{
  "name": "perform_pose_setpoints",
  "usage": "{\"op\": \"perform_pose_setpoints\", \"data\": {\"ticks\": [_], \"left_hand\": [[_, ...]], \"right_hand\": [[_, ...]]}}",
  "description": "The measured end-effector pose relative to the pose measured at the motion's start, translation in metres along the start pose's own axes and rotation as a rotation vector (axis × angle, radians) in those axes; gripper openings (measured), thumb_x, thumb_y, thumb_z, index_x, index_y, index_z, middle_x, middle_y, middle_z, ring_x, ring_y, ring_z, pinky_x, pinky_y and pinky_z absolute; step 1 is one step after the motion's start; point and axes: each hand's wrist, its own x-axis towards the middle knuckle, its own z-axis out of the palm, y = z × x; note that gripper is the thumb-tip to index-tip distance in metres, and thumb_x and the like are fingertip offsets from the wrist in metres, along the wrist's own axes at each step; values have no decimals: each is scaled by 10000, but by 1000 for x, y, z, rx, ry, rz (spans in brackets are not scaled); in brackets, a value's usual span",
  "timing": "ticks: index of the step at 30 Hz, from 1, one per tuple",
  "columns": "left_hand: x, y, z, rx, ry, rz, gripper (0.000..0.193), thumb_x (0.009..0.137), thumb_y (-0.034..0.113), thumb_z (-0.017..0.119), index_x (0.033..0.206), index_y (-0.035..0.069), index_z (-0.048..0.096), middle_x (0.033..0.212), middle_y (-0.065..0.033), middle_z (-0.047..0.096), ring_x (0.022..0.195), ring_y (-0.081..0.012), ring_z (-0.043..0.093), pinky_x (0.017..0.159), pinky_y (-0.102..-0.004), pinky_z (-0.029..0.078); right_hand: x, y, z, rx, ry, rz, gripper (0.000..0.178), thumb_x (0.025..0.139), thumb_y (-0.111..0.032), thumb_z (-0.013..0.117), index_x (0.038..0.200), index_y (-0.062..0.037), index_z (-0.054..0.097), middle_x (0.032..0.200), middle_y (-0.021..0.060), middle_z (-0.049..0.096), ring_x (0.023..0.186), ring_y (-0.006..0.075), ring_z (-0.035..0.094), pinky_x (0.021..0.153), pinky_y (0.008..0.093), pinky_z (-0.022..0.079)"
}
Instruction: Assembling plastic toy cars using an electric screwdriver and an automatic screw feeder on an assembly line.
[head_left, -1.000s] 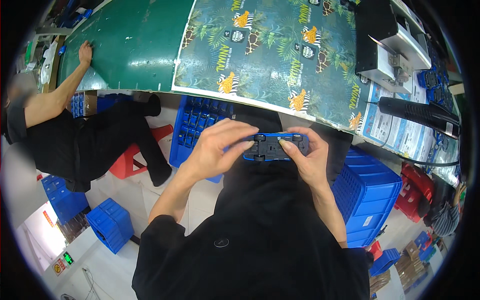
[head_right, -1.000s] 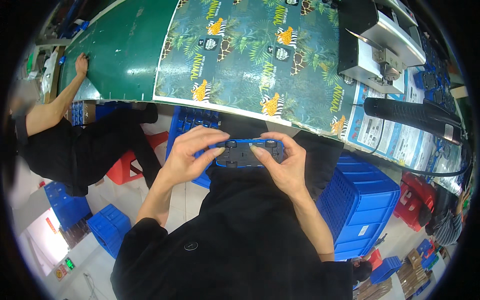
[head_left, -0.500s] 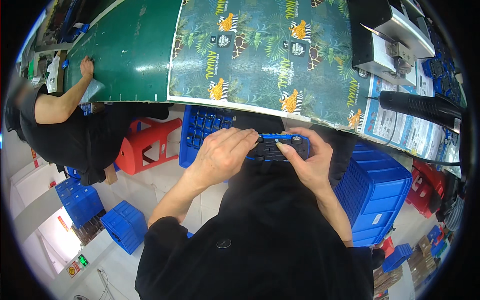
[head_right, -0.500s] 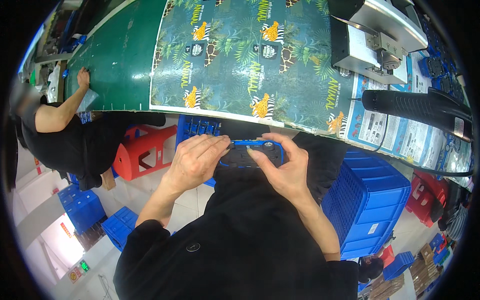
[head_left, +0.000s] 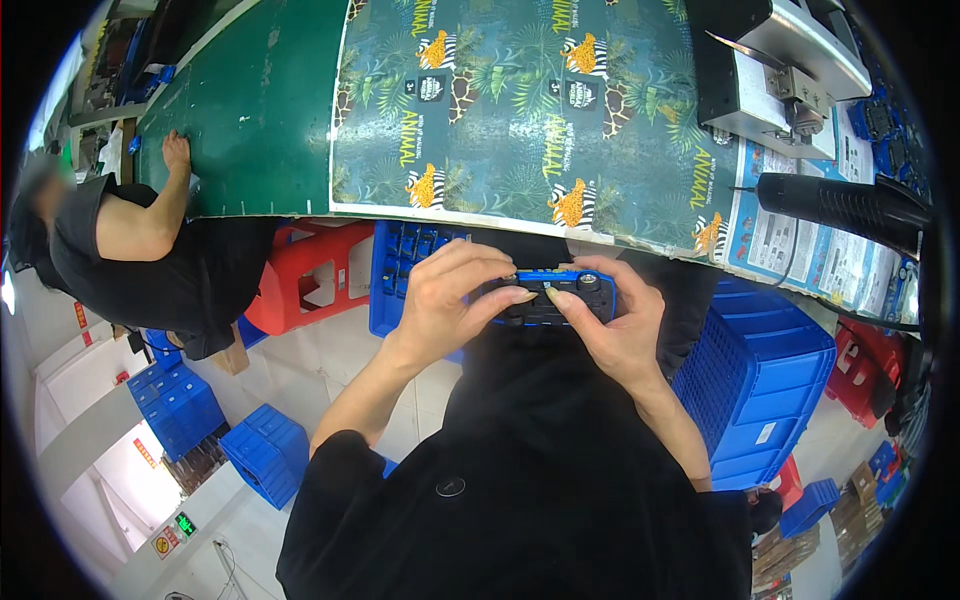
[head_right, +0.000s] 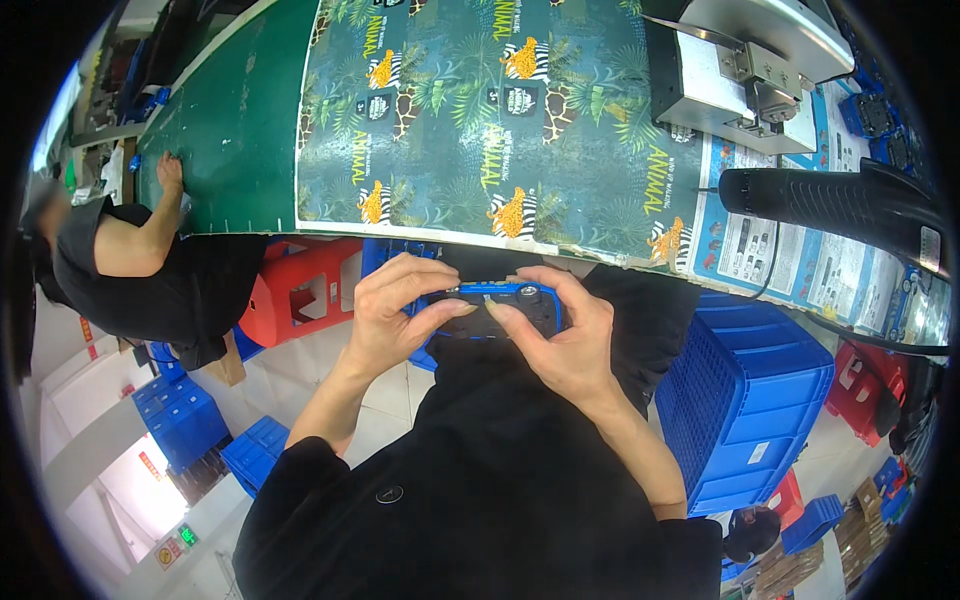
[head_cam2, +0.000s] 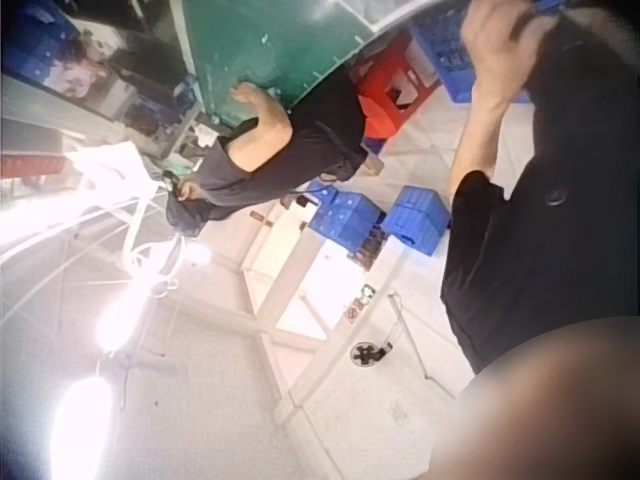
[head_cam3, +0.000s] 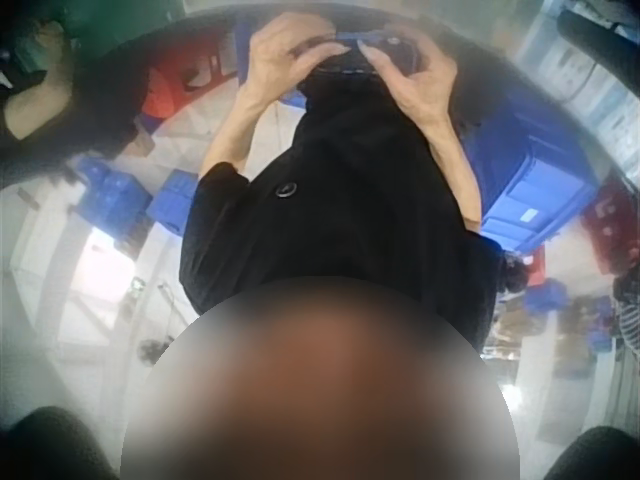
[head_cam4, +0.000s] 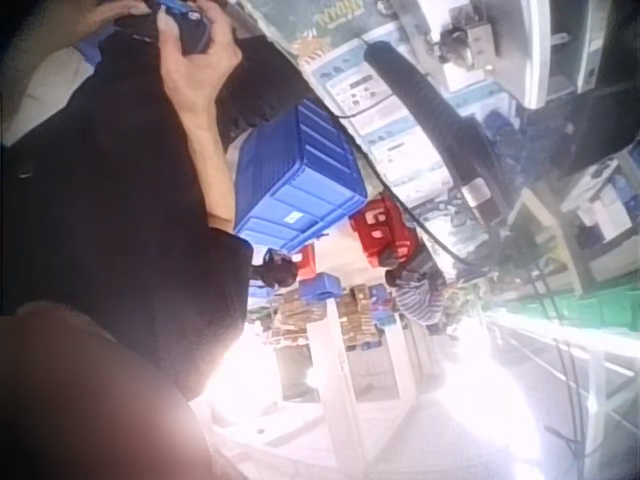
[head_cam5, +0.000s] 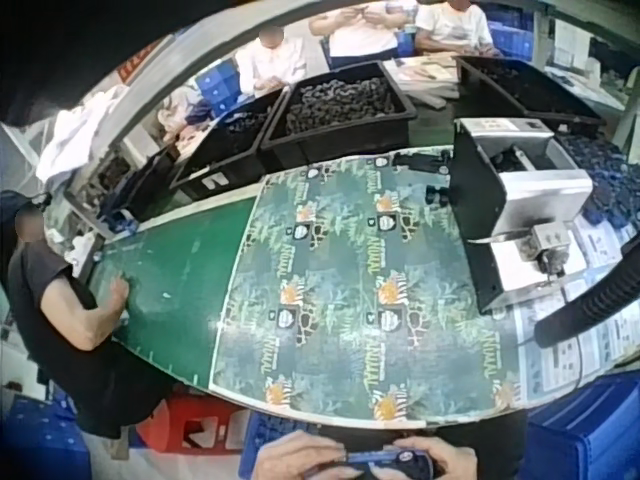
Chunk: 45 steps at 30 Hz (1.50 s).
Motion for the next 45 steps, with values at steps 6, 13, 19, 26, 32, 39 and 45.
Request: {"op": "perform_pose_setpoints", "data": {"ticks": [6, 13, 19, 26, 32, 39, 45], "left_hand": [[-3, -12, -7, -244, -84, -102, 252, 723, 57, 811, 954, 14, 720, 977, -105, 727, 871, -226, 685, 780, -310, 512], [5, 0, -4, -226, -52, -96, 267, 708, 49, 823, 945, 8, 706, 959, -106, 718, 860, -232, 667, 761, -317, 518], [8, -7, -3, -231, -88, -41, 197, 704, 42, 818, 865, 5, 709, 895, -100, 713, 812, -227, 667, 711, -306, 519], [5, -9, 1, -127, 8, 120, 216, 687, 49, 825, 862, 0, 709, 862, -118, 713, 770, -248, 673, 662, -315, 525], [7, 7, -6, -106, -10, 120, 548, 608, 214, 903, 1056, -4, 676, 1066, -143, 682, 900, -280, 667, 756, -348, 532], [1, 3, -4, 85, -5, 220, 661, 585, 290, 916, 1130, 20, 657, 1155, -156, 649, 947, -313, 654, 793, -376, 531], [-1, 7, -8, 60, 45, 167, 713, 583, 284, 919, 1178, 16, 633, 1212, -165, 623, 1004, -322, 639, 820, -383, 526]], "right_hand": [[0, 3, -5, 92, 19, 42, 343, 781, -43, 807, 1077, 37, 652, 933, 95, 717, 842, 113, 679, 756, 247, 544], [2, 1, -7, 96, -18, 55, 330, 800, -39, 787, 1087, 39, 644, 958, 107, 715, 865, 117, 674, 777, 250, 541], [2, 1, -8, 134, -26, 76, 338, 795, -46, 797, 1087, 39, 648, 933, 83, 713, 834, 92, 665, 732, 236, 538], [3, 2, -7, 176, -30, 92, 332, 801, -36, 789, 1090, 40, 646, 925, 82, 709, 828, 91, 662, 725, 233, 538], [6, 2, -7, 209, -10, 103, 319, 802, -28, 784, 1085, 34, 650, 926, 79, 708, 825, 89, 661, 727, 232, 540], [7, 1, -10, 233, 5, 114, 297, 808, -14, 771, 1077, 30, 654, 927, 72, 705, 832, 87, 660, 729, 232, 542], [7, 0, -13, 245, 22, 105, 288, 813, -18, 769, 1071, 33, 653, 915, 66, 701, 827, 85, 657, 728, 228, 540]]}}
